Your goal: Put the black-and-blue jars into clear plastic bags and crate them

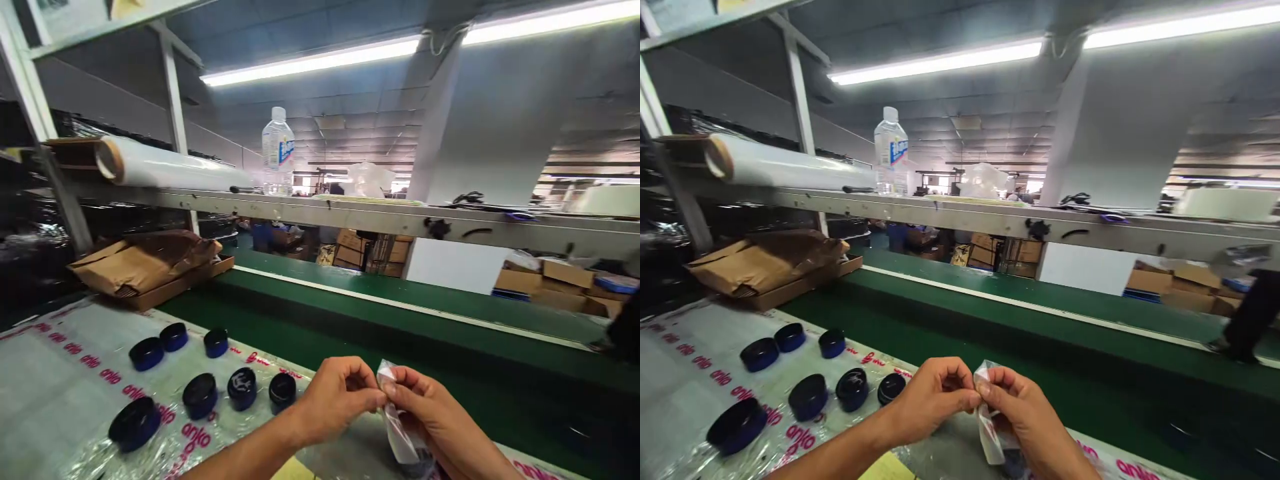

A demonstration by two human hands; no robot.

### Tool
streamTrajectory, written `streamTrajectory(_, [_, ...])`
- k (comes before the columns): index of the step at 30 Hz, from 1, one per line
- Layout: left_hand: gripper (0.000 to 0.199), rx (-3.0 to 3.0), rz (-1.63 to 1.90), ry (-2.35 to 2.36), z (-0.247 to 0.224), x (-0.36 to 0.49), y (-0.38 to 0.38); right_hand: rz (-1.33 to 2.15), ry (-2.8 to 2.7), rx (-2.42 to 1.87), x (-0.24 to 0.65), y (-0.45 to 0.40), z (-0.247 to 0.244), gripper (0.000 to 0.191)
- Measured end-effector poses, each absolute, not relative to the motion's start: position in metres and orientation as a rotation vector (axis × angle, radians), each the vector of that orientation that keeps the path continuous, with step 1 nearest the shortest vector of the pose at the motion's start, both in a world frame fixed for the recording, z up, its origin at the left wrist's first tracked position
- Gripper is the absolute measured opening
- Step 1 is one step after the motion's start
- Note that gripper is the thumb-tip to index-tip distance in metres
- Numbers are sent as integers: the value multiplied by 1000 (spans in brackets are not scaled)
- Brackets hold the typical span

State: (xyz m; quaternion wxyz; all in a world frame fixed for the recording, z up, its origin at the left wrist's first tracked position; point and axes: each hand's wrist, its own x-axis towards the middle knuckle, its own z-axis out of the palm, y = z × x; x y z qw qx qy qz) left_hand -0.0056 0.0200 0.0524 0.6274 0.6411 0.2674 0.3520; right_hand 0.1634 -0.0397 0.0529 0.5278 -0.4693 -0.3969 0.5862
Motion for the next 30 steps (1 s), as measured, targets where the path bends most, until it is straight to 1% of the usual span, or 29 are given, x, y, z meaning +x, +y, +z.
streamTrajectory(4, [14, 1487, 949, 767, 39, -46, 41, 1398, -1101, -1097, 138, -4, 49, 34])
streamTrajectory(8, [13, 1492, 1105, 946, 24, -67, 56, 1299, -1158, -1127, 123, 25, 42, 38])
streamTrajectory(9, [14, 1489, 1107, 959, 23, -69, 57, 1291, -1179, -1132, 120, 28, 41, 39])
streamTrajectory(13, [32, 1465, 1024, 891, 22, -66, 59, 1359, -1242, -1121, 108, 30, 36, 38])
streamTrajectory(15, [32, 1447, 997, 869, 21, -64, 60, 1386, -1256, -1121, 107, 27, 35, 40])
streamTrajectory(18, [33, 1456, 994, 915, 17, -66, 65, 1332, -1255, -1163, 113, 27, 32, 42])
streamTrajectory(25, [15, 1776, 1150, 1258, 12, -70, 76, 923, -1283, -1297, 116, 46, 17, 41])
streamTrajectory(30, [17, 2082, 1217, 1410, 22, -68, 85, 458, -1475, -1339, 114, 56, 14, 30])
